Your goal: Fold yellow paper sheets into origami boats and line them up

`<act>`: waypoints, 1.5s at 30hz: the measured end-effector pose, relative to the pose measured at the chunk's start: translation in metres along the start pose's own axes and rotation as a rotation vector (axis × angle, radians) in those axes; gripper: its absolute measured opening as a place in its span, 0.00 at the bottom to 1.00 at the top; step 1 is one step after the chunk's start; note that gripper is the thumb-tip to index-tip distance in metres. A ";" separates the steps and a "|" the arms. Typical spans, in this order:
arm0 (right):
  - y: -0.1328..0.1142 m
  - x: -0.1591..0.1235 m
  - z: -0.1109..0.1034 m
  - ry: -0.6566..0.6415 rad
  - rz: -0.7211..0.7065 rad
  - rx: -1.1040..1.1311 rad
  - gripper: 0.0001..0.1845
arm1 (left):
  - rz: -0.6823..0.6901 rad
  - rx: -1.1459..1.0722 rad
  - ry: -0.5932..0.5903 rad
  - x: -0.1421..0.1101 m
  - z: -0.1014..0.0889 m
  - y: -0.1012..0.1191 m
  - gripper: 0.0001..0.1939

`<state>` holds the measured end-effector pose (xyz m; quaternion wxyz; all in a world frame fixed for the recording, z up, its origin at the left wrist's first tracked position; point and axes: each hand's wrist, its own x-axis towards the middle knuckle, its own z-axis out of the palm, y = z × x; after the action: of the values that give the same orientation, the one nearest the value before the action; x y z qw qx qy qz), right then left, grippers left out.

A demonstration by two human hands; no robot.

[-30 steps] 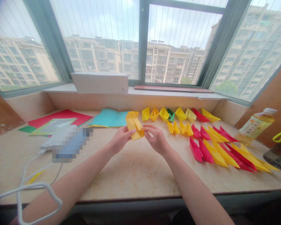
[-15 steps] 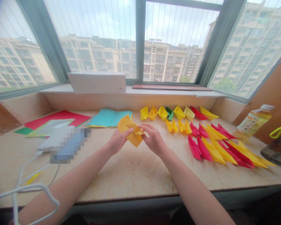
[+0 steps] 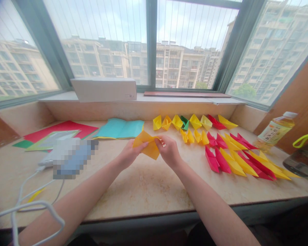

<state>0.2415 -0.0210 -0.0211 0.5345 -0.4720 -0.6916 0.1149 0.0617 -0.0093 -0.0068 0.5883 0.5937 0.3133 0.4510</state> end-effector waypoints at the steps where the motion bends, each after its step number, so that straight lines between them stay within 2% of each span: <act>1: -0.001 0.000 0.000 0.005 0.006 0.004 0.14 | 0.000 0.014 -0.017 0.000 0.000 0.001 0.18; 7: -0.004 0.001 0.000 0.074 0.049 -0.007 0.13 | 0.028 0.104 -0.061 -0.001 0.000 -0.001 0.19; 10: -0.004 0.001 0.000 0.098 0.072 -0.003 0.13 | 0.042 0.120 -0.028 -0.001 0.002 -0.004 0.19; 15: -0.004 0.000 0.001 0.060 0.013 -0.001 0.13 | 0.048 0.127 0.012 -0.001 0.005 -0.007 0.18; 21: -0.004 0.000 0.001 0.107 0.033 -0.016 0.13 | 0.082 0.131 -0.011 -0.003 0.007 -0.004 0.17; 23: -0.004 0.001 0.000 0.124 0.036 -0.021 0.13 | 0.126 0.088 0.013 -0.003 0.007 -0.001 0.19; 27: -0.001 0.001 -0.001 0.140 0.016 -0.068 0.12 | 0.187 -0.036 0.065 -0.001 0.003 0.006 0.30; 29: 0.000 0.001 -0.002 0.128 -0.009 -0.098 0.11 | 0.199 -0.003 0.097 0.000 -0.001 0.010 0.31; 31: 0.000 0.001 -0.003 0.064 -0.057 -0.118 0.09 | 0.231 0.133 0.130 0.001 -0.006 0.012 0.30; 33: 0.000 0.000 -0.005 -0.054 -0.134 -0.131 0.06 | 0.255 0.323 0.097 0.001 -0.009 0.013 0.26; 37: -0.001 -0.001 -0.007 -0.244 -0.244 -0.138 0.09 | 0.268 0.600 -0.100 0.001 -0.014 0.011 0.14; 40: 0.000 -0.001 -0.007 -0.275 -0.224 -0.113 0.09 | 0.285 0.671 -0.181 0.001 -0.015 0.009 0.14; 45: 0.003 -0.001 -0.002 -0.221 -0.088 -0.016 0.05 | 0.243 0.675 -0.175 0.002 -0.013 0.007 0.10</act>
<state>0.2452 -0.0208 -0.0231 0.4556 -0.4298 -0.7674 0.1373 0.0496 -0.0026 -0.0004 0.3260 0.8236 0.3201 0.3362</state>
